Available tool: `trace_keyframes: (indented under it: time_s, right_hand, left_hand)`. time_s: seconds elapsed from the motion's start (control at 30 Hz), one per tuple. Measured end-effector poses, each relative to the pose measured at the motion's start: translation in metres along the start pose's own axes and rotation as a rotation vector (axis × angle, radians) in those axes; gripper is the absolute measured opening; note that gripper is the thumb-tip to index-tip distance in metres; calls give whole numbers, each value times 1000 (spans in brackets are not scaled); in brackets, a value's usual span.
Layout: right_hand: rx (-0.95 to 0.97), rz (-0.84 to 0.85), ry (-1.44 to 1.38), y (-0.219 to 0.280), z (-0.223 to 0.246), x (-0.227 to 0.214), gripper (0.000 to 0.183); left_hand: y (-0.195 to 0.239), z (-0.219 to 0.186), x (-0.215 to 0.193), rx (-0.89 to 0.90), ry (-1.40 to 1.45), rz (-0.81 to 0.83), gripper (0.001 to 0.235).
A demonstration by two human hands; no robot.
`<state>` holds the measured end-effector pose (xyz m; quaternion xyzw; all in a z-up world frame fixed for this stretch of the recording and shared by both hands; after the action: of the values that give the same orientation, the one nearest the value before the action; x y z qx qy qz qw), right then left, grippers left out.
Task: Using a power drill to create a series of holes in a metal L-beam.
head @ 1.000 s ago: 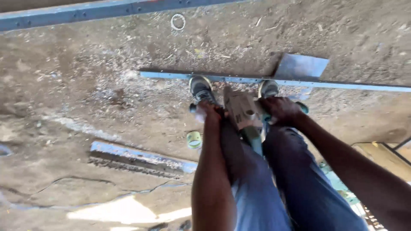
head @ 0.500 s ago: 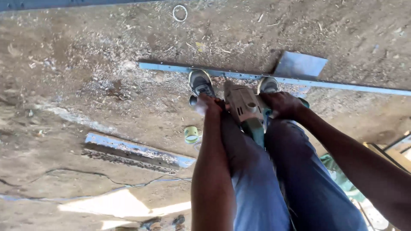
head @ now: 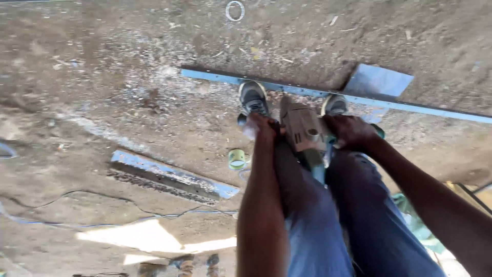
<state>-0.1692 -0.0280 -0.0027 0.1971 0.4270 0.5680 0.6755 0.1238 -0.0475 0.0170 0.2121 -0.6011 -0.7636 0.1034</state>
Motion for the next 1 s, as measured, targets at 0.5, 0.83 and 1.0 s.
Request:
trace_keyframes:
  time_s: [0.5,0.83,1.0]
  right_hand:
    - [109,41,121,18,9,-23,113]
    - [131,62,5,4,8,-13,139]
    - [129,95,-5,1,3,-9,128]
  left_hand:
    - [-165,92,13,10,407,-224,35]
    - [-81,62,6,-38,616,-326,20]
    - [-111,88,37,-70,385,-205,19]
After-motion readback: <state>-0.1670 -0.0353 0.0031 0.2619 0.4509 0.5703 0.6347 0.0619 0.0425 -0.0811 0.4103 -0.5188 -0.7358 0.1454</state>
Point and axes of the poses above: each hand's wrist, its own y-axis away from the middle knuckle, its own x-axis out of the palm, z = x × y, the point moved 8 cm from there along -y, towards the middle knuckle, and after that the axes turned 2 degrees about z, right-handed, at the moved point
